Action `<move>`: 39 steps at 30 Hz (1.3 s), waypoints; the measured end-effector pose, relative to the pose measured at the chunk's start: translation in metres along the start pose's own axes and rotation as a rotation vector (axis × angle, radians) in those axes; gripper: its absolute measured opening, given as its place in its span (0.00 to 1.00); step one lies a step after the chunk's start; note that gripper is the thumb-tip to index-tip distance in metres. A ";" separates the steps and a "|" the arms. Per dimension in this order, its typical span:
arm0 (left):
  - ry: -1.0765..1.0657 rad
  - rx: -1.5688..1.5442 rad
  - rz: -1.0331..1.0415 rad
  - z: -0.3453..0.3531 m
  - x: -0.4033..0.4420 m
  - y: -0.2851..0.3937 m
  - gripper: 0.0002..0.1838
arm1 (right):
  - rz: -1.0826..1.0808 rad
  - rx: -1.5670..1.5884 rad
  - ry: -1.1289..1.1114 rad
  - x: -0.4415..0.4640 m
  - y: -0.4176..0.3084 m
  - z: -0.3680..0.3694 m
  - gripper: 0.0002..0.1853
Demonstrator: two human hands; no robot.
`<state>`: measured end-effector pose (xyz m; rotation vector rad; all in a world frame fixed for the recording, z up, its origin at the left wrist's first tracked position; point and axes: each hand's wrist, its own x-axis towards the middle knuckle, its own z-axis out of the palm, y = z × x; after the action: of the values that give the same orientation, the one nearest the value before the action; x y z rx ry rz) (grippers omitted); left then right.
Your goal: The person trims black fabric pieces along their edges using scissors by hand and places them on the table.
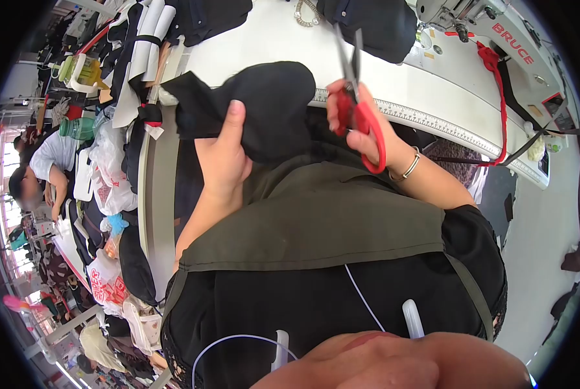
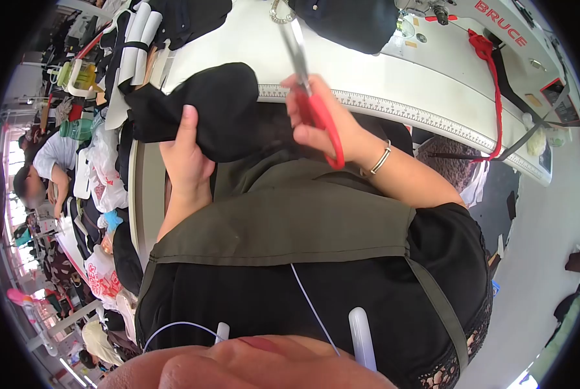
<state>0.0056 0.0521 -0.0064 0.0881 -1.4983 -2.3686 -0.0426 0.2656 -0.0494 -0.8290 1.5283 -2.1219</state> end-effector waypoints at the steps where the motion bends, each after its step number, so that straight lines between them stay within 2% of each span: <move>1: 0.008 -0.031 0.006 -0.001 0.000 0.002 0.22 | 0.001 0.020 -0.058 -0.001 0.005 0.000 0.45; 3: 0.015 -0.065 0.011 -0.001 0.001 0.003 0.21 | 0.176 0.124 -0.189 -0.004 0.006 0.000 0.51; 6: 0.008 -0.078 0.039 -0.002 0.000 0.002 0.19 | 0.241 0.054 -0.282 -0.008 0.010 0.002 0.57; 9: 0.007 -0.107 0.013 -0.001 -0.002 0.000 0.18 | 0.212 -0.061 -0.298 -0.009 0.009 0.000 0.59; 13: 0.032 -0.052 -0.052 -0.002 -0.001 0.001 0.16 | 0.179 -0.059 -0.266 -0.005 0.006 -0.003 0.58; 15: 0.061 -0.019 -0.081 -0.002 -0.002 0.002 0.16 | 0.166 -0.252 -0.278 -0.005 0.002 -0.008 0.56; 16: -0.002 -0.058 -0.119 -0.002 -0.003 0.003 0.16 | 0.166 -0.252 -0.279 -0.005 0.004 -0.007 0.56; 17: -0.066 -0.097 -0.157 -0.003 -0.004 0.003 0.16 | 0.099 -0.095 -0.187 -0.005 0.008 -0.005 0.49; 19: -0.054 -0.049 -0.191 0.002 -0.009 -0.006 0.16 | -0.052 0.185 -0.010 -0.003 0.007 0.004 0.37; 21: -0.087 0.097 -0.197 0.000 -0.013 -0.020 0.17 | -0.081 0.155 0.118 0.003 0.000 0.004 0.30; 22: -0.114 0.105 -0.227 -0.001 -0.015 -0.025 0.17 | -0.082 0.156 0.121 0.006 -0.004 0.006 0.30; 24: -0.145 0.114 -0.252 0.002 -0.020 -0.031 0.18 | -0.084 -0.126 0.209 0.012 -0.010 0.008 0.27; 26: -0.154 -0.343 -0.554 0.004 -0.021 -0.036 0.20 | -0.126 -0.213 0.192 0.014 -0.009 0.007 0.25; 27: -0.160 -0.343 -0.547 0.003 -0.022 -0.040 0.20 | -0.157 -0.295 0.178 0.014 -0.008 0.008 0.25; 29: -0.200 -0.468 -0.691 0.000 -0.028 -0.048 0.22 | -0.073 -0.226 0.187 0.012 -0.007 0.011 0.23; 31: -0.258 -0.411 -0.643 0.007 -0.027 -0.045 0.23 | -0.101 -0.336 0.162 0.012 -0.005 0.012 0.23; 34: -0.189 -0.366 -0.812 0.012 -0.026 -0.046 0.22 | -0.085 -0.360 0.174 0.010 -0.006 0.013 0.23; 35: -0.189 -0.366 -0.814 0.014 -0.026 -0.045 0.22 | -0.077 -0.373 0.183 0.010 -0.007 0.013 0.23; 37: -0.145 -0.241 -0.602 0.018 -0.026 -0.043 0.19 | -0.084 -0.345 0.200 0.010 -0.009 0.011 0.23; 38: -0.146 -0.241 -0.604 0.017 -0.026 -0.044 0.19 | -0.094 -0.318 0.215 0.010 -0.010 0.010 0.24; 39: -0.181 -0.153 -0.465 0.015 -0.026 -0.045 0.18 | -0.094 -0.318 0.215 0.010 -0.012 0.009 0.24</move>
<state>0.0155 0.0905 -0.0432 0.2114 -1.4970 -2.9217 -0.0432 0.2569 -0.0334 -0.8089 2.0130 -2.1215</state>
